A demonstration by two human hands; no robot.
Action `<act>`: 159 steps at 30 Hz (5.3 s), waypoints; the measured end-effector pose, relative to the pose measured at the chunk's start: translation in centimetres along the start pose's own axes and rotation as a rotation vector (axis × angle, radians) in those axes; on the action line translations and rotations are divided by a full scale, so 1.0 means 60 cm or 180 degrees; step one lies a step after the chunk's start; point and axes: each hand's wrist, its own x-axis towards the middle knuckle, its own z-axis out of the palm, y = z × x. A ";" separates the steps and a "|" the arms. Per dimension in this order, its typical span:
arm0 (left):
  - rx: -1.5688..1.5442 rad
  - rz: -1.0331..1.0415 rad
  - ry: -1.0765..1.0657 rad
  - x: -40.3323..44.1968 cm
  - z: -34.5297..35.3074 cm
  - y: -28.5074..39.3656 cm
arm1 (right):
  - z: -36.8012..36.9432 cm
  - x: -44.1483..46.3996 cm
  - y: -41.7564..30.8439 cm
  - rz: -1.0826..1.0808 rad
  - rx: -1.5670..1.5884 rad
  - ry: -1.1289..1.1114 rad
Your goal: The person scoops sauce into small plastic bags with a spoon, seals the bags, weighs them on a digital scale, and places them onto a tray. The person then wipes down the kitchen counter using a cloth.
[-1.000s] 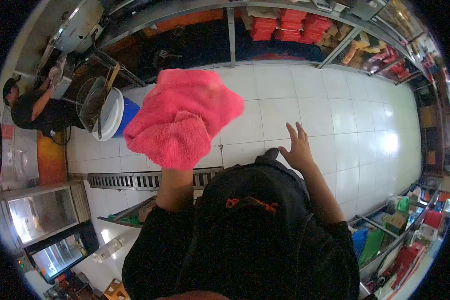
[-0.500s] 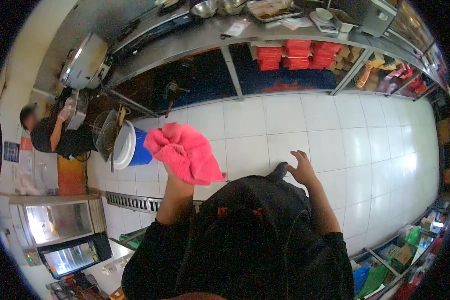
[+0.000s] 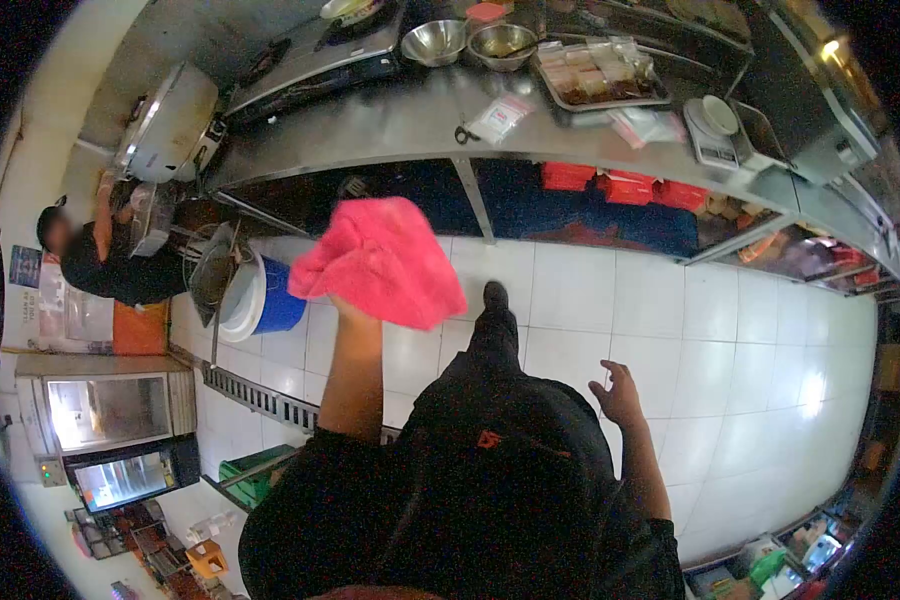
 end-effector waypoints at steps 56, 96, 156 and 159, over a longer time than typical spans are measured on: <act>0.4414 -0.2931 0.0581 0.058 -0.163 -0.565 | -0.462 0.802 -0.158 -0.2091 -0.1589 0.1458; 0.4364 -0.0439 -0.0783 0.460 0.304 -0.639 | -0.571 0.684 -0.266 -0.1711 0.1315 -0.0803; 0.3696 0.0627 0.0506 0.180 0.301 -0.269 | -0.384 0.451 -0.508 -0.3716 -0.0258 -0.1806; 0.5144 0.0539 0.0525 0.138 0.300 -0.208 | -0.350 0.418 -0.543 -0.4585 -0.0189 -0.1523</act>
